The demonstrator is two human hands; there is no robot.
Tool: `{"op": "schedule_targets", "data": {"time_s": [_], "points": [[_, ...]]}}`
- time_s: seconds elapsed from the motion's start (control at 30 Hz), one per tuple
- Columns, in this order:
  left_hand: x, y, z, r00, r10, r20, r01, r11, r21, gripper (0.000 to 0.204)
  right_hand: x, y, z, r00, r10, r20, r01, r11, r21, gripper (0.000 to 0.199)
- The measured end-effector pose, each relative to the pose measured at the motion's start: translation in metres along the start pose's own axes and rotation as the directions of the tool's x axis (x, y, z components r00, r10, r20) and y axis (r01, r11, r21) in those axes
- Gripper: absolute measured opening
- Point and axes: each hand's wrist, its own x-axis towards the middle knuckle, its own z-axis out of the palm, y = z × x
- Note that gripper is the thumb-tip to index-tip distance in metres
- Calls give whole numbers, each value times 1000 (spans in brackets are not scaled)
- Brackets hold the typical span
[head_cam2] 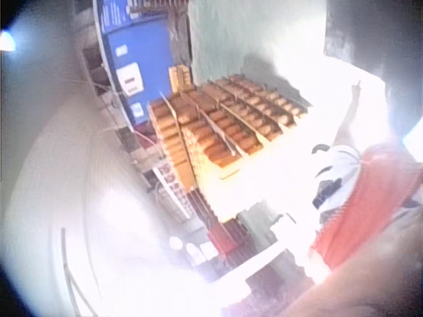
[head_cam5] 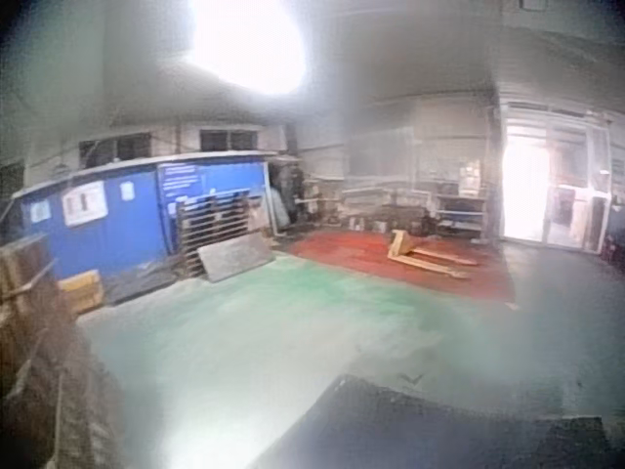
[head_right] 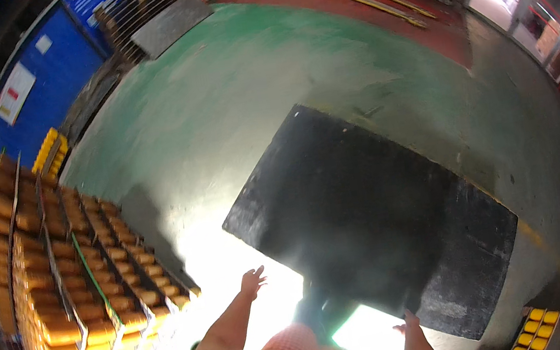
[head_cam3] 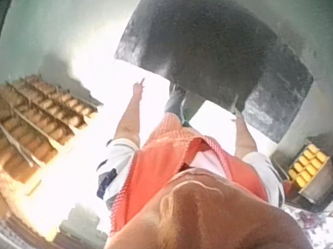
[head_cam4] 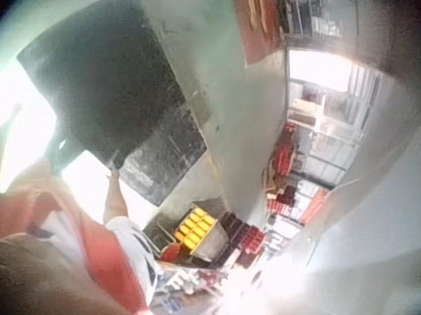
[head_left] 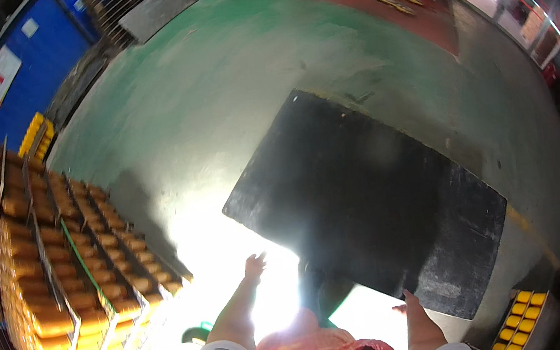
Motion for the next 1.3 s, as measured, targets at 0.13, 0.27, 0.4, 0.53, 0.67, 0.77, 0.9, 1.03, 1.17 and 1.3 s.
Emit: {"op": "schedule_targets", "data": {"time_s": [0.13,0.27,0.4,0.53,0.67,0.77,0.9,1.03,1.17,1.3], "points": [[-168,15,-32,969,-200,-145,182,975,-131,56,-24,33,39,899,-177,400,248,960,-132,61],[-276,-39,-131,965,-219,-141,177,949,-261,50,-85,82,104,761,-162,628,385,892,-237,44],[-353,-12,-164,908,-228,-352,85,922,-377,42,-191,96,178,654,-139,744,589,710,-385,41],[-412,25,-205,834,-21,-552,-192,926,-324,35,-310,117,261,395,-157,905,841,459,-287,40],[-475,88,-295,270,382,-884,-664,739,117,24,-491,204,339,-70,-143,987,972,213,99,38],[-546,162,-381,-323,652,-686,-332,601,727,32,-648,302,390,-459,79,885,888,22,459,45],[-603,253,-483,-306,786,-538,38,574,818,48,-815,432,454,-862,286,419,343,-282,896,57],[-600,295,-540,-19,834,-552,121,550,827,55,-907,511,493,-834,433,342,169,-390,905,58],[-598,301,-540,-16,825,-564,145,560,815,57,-921,537,517,-753,556,352,158,-365,917,59],[-603,286,-541,-94,867,-490,110,498,860,44,-918,534,528,-786,535,311,173,-292,941,53]]}}
